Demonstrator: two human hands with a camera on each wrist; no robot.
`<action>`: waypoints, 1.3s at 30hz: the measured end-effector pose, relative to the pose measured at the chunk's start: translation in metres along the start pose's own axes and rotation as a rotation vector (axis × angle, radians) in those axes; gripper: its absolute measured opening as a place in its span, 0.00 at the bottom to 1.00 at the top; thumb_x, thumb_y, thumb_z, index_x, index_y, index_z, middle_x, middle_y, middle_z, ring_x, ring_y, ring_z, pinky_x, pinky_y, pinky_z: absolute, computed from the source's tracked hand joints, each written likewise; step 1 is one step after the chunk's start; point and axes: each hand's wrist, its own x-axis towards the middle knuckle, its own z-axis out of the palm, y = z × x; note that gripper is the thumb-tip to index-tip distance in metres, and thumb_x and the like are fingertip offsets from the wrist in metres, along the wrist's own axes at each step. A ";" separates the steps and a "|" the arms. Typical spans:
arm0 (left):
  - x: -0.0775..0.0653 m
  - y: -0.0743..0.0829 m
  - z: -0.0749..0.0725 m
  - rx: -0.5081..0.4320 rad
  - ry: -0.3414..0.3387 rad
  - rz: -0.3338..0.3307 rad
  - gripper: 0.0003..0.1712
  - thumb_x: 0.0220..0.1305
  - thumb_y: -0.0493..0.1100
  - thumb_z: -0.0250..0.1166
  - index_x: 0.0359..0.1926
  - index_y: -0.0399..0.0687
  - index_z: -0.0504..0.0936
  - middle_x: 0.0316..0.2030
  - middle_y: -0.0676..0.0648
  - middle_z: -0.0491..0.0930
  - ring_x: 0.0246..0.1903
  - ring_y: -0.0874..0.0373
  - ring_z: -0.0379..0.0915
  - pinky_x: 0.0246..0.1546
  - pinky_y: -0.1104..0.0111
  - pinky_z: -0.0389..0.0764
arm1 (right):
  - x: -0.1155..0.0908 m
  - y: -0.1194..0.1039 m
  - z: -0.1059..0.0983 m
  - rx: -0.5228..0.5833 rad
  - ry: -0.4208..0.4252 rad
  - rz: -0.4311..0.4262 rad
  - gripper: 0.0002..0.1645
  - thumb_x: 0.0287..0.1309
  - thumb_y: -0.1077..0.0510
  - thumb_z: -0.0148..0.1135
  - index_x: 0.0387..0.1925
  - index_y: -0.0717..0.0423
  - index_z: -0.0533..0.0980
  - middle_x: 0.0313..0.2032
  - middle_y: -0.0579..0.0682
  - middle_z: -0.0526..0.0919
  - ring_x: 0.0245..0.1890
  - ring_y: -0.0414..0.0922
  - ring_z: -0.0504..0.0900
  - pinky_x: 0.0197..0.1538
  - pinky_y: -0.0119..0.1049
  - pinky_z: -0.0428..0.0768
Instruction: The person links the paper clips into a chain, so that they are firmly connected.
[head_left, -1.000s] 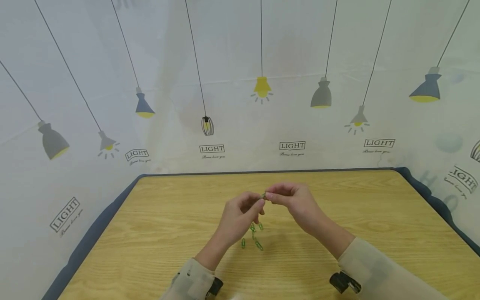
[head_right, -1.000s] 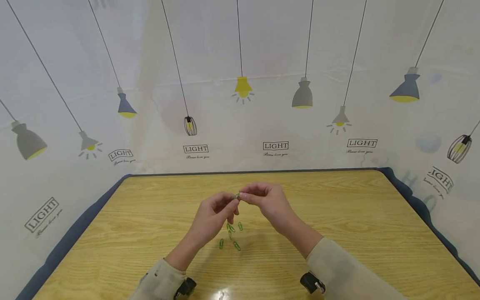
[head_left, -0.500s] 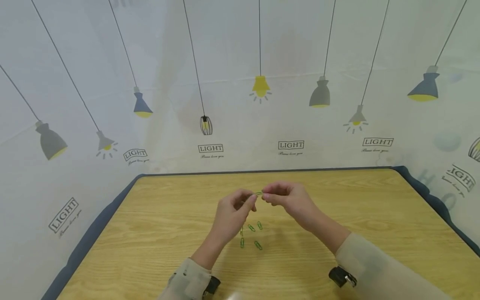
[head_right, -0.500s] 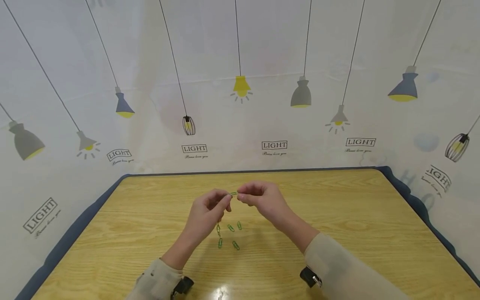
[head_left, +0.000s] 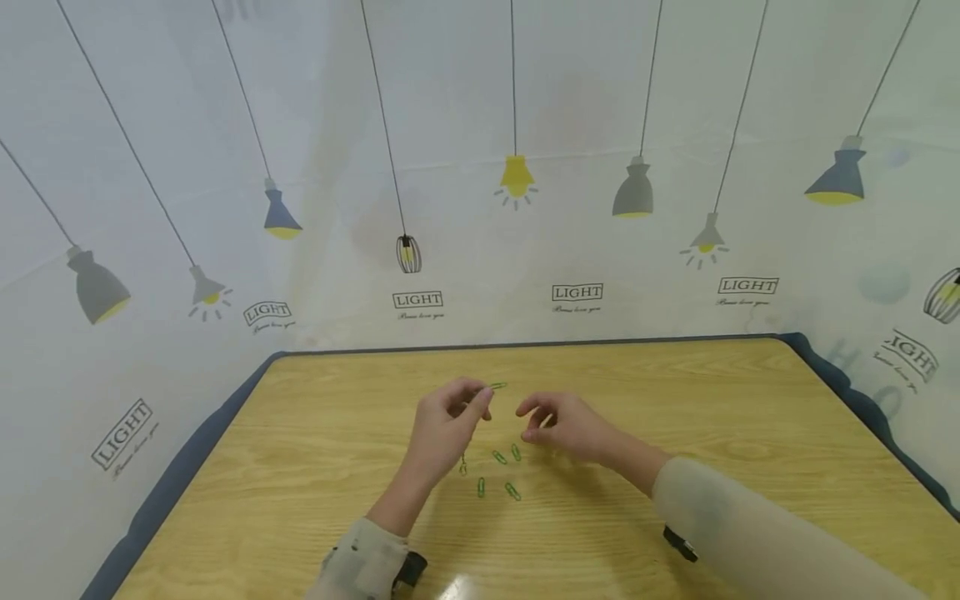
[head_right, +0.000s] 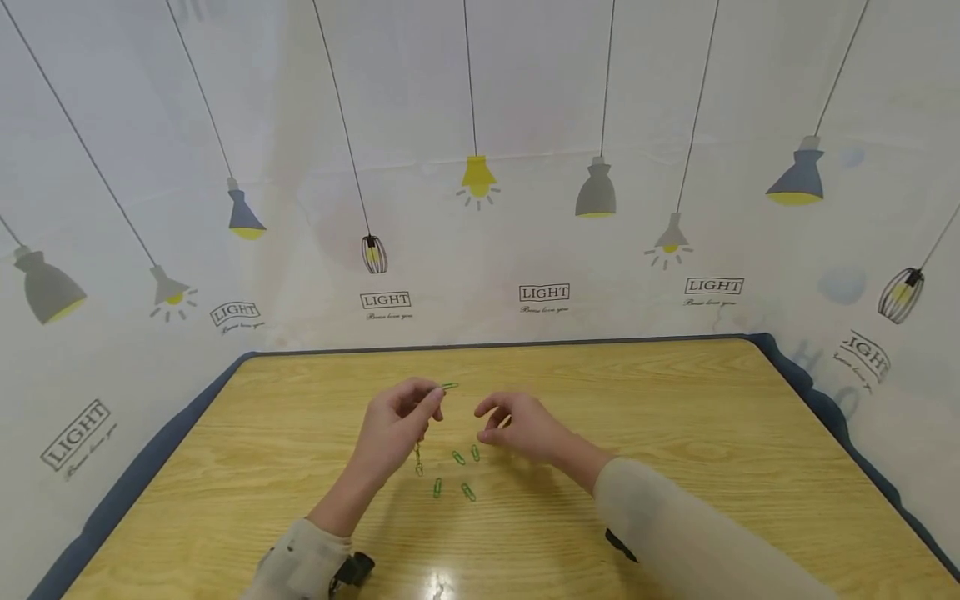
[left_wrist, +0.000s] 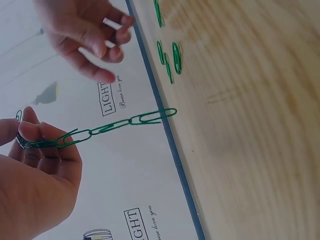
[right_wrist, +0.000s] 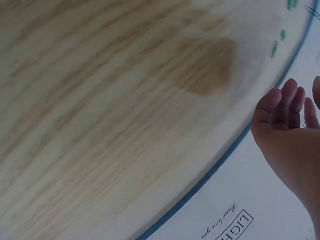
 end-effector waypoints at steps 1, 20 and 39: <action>0.001 -0.002 -0.001 0.005 0.002 -0.005 0.12 0.79 0.51 0.63 0.49 0.50 0.88 0.33 0.45 0.86 0.24 0.59 0.73 0.25 0.72 0.74 | 0.001 0.003 0.002 -0.015 -0.024 0.007 0.19 0.69 0.61 0.71 0.58 0.61 0.81 0.40 0.52 0.86 0.37 0.43 0.83 0.40 0.35 0.83; 0.009 -0.018 -0.010 0.012 -0.084 -0.095 0.10 0.78 0.49 0.65 0.47 0.49 0.88 0.34 0.46 0.87 0.25 0.57 0.76 0.29 0.66 0.81 | 0.020 0.013 -0.001 -0.162 -0.263 0.012 0.17 0.67 0.57 0.74 0.55 0.45 0.81 0.36 0.48 0.76 0.36 0.44 0.72 0.40 0.38 0.71; 0.005 -0.026 -0.012 0.013 -0.103 -0.131 0.11 0.77 0.50 0.66 0.48 0.50 0.89 0.36 0.45 0.87 0.26 0.57 0.76 0.29 0.70 0.78 | 0.019 0.020 0.009 -0.253 -0.217 0.013 0.10 0.67 0.52 0.74 0.47 0.39 0.82 0.34 0.46 0.79 0.35 0.44 0.75 0.40 0.40 0.73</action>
